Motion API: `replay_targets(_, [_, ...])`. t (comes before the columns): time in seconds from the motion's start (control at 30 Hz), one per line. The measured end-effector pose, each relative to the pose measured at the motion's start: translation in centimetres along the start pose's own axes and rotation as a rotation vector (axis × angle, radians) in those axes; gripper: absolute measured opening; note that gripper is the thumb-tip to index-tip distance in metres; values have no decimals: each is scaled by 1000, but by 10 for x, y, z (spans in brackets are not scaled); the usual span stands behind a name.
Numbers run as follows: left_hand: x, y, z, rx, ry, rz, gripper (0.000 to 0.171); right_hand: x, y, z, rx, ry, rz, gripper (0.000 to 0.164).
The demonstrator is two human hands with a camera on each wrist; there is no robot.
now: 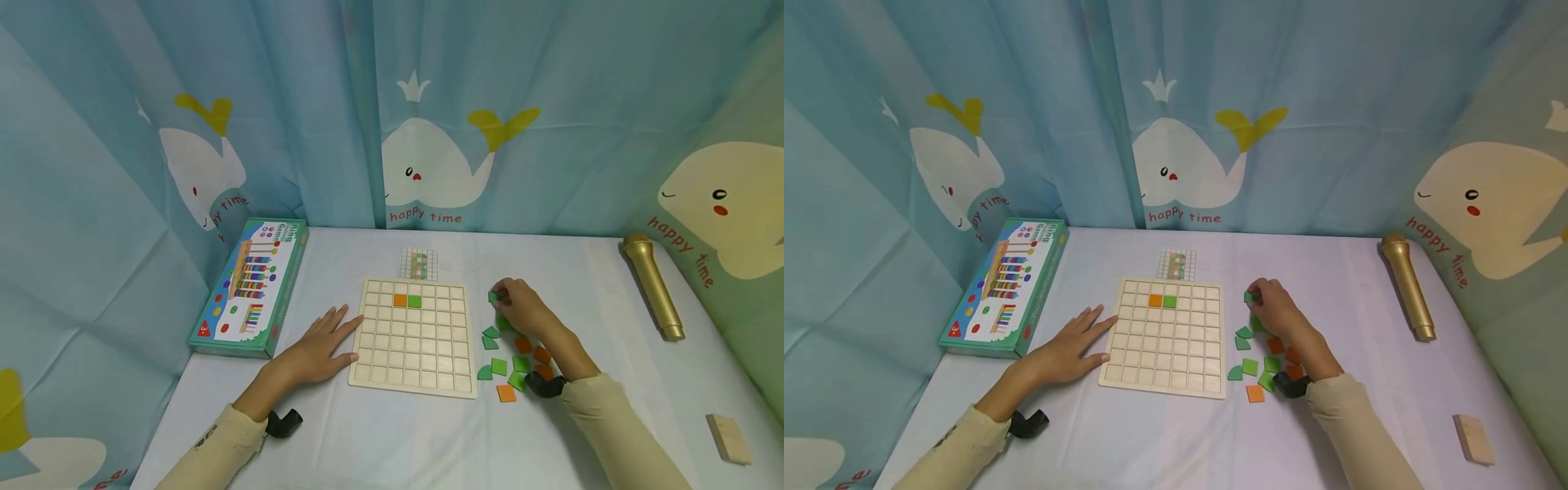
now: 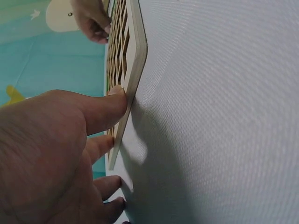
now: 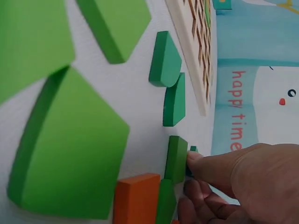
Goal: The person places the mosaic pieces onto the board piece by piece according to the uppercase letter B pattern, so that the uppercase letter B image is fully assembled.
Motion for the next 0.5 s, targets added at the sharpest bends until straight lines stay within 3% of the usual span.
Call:
replay_targets(0.23, [2,0,-2,7,-8,10,70,-4,3,0,23,-41,-28,25])
replay_targets(0.5, [2,0,-1,2,5,15,70,-4,3,10,84,-11,-45,26])
Point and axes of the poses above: each hand's wrist, its own y-axis towards the middle knuckle, its own x-axis out of the back of the hand, z = x × y, the point moved 2 cm from there along y, towards the middle knuckle, and after that the axes turned 13 degrees about -x, right-handed, at the moved point
